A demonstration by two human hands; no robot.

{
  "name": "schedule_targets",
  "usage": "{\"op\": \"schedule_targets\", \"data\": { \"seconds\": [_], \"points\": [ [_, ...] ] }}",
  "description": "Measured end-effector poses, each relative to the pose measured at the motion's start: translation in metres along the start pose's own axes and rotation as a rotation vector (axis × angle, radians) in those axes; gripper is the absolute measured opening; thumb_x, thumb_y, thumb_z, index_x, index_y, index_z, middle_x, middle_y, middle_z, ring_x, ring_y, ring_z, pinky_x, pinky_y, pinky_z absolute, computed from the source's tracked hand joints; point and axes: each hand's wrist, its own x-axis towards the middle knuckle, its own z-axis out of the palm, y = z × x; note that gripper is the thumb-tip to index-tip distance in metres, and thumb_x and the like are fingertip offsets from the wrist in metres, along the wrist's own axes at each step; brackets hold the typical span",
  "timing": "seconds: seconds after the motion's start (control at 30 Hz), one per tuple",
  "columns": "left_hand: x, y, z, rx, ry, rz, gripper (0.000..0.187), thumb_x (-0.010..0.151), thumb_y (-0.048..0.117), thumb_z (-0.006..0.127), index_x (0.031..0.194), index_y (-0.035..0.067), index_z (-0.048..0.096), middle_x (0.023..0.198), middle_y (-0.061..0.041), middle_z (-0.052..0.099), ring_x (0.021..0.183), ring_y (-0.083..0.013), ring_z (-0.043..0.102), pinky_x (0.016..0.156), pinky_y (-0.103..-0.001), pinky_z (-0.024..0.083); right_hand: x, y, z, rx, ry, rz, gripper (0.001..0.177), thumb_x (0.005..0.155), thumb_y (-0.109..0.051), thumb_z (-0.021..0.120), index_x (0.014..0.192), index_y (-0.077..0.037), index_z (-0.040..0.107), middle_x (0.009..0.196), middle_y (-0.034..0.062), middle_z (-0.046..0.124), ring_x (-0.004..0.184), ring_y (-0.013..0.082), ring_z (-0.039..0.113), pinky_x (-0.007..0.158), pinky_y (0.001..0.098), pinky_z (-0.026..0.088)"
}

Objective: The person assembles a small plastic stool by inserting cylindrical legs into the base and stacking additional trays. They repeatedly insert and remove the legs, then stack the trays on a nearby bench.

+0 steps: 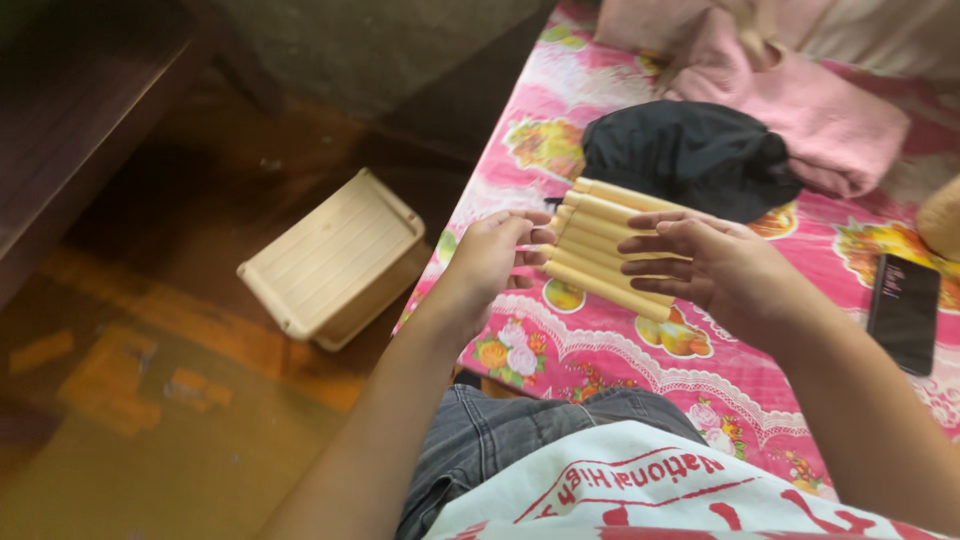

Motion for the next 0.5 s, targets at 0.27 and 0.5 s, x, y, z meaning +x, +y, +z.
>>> {"op": "schedule_targets", "data": {
  "seconds": [0.27,0.5],
  "points": [
    [-0.049,-0.006,-0.006,-0.027,0.119,0.026,0.037,0.098,0.025,0.044,0.123,0.009,0.066,0.110,-0.003,0.071,0.093,-0.0131,0.063,0.075,-0.032,0.053,-0.005,0.000,0.015,-0.082,-0.106,-0.007,0.039,0.095,-0.017,0.055,0.128,0.004,0.063,0.113,0.0160,0.071,0.101,0.0257,0.070,0.094,0.0407,0.057],
    [-0.086,-0.007,-0.020,-0.036,0.156,0.067,0.036,0.098,0.025,0.043,0.120,0.008,0.066,0.109,-0.004,0.071,0.092,-0.0132,0.062,0.075,-0.032,0.053,-0.021,0.008,0.045,-0.101,-0.152,-0.014,0.039,0.095,-0.017,0.054,0.129,0.001,0.062,0.115,0.0163,0.071,0.104,0.0267,0.069,0.094,0.0416,0.056]
  ]
}}
